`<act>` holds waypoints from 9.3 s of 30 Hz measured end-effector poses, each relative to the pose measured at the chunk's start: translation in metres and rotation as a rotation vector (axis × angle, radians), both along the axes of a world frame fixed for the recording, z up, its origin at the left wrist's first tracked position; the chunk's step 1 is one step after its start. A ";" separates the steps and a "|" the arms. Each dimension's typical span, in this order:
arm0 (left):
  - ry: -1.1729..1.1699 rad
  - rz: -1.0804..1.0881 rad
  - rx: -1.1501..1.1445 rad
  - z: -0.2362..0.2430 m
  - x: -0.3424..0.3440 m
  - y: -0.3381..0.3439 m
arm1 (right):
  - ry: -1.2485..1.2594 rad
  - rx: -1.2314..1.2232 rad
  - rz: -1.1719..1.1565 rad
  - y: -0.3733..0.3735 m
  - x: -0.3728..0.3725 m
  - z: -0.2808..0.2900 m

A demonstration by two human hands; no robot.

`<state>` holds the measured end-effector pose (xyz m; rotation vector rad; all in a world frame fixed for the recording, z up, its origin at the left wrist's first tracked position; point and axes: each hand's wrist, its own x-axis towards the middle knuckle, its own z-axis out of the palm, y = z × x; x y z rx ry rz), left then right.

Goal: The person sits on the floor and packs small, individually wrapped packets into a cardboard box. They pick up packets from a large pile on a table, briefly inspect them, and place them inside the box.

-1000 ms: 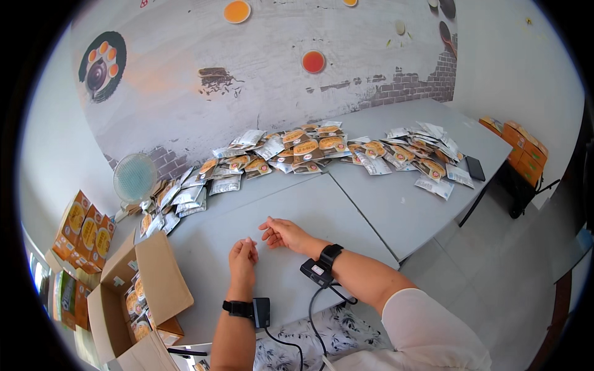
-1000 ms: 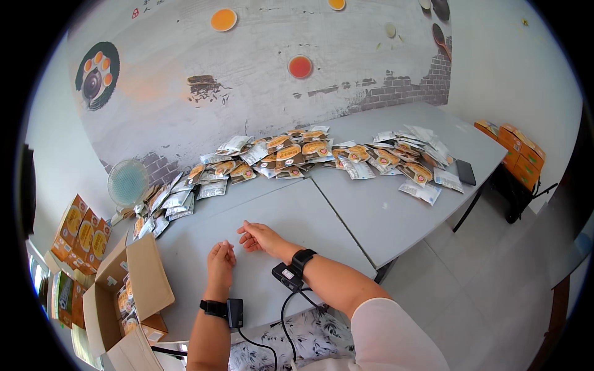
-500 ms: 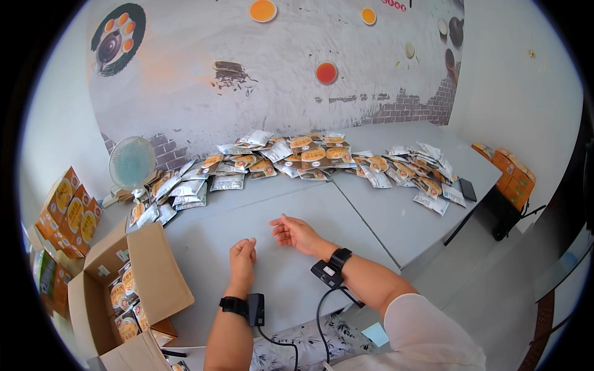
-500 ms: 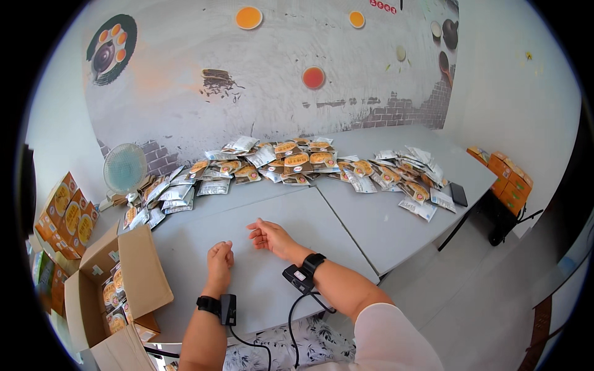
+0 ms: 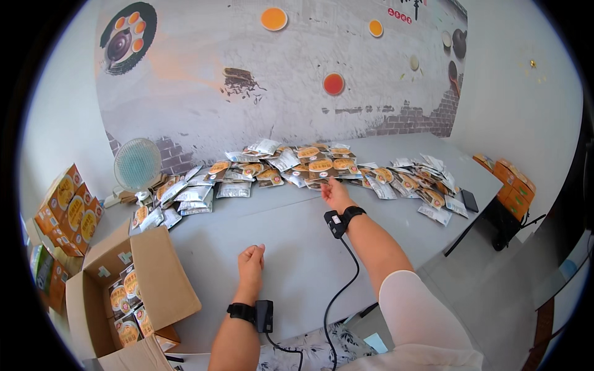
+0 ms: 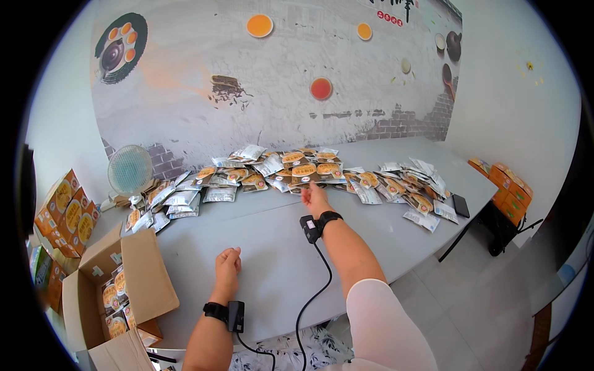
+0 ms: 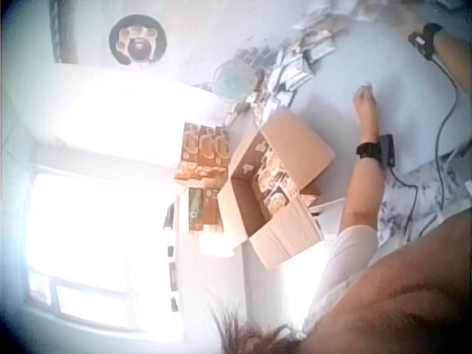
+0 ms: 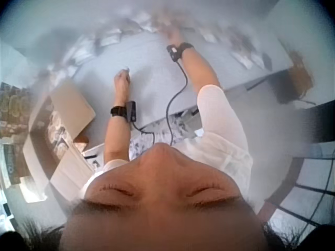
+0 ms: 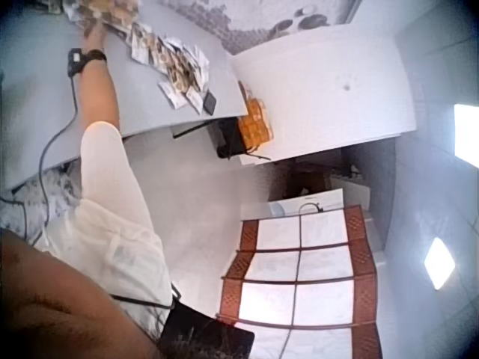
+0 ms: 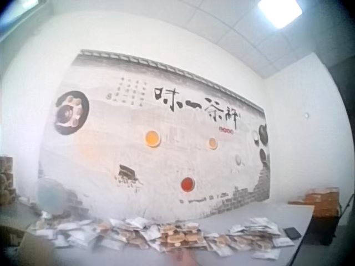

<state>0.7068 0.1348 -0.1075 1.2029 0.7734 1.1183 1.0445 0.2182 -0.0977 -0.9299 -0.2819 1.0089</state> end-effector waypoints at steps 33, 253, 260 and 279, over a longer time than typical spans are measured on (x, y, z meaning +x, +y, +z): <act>-0.410 -0.318 -0.257 -0.004 -0.014 0.013 | 0.269 0.261 0.375 -0.095 -0.128 0.084; -0.289 -0.365 -0.130 0.007 -0.024 0.003 | -0.033 0.289 0.487 -0.138 -0.205 0.059; -0.512 -0.312 -0.157 0.010 -0.022 0.002 | -0.628 0.232 0.699 -0.138 -0.209 0.004; -0.263 -0.069 -0.067 0.019 -0.022 -0.005 | -0.878 0.053 0.730 -0.138 -0.194 0.016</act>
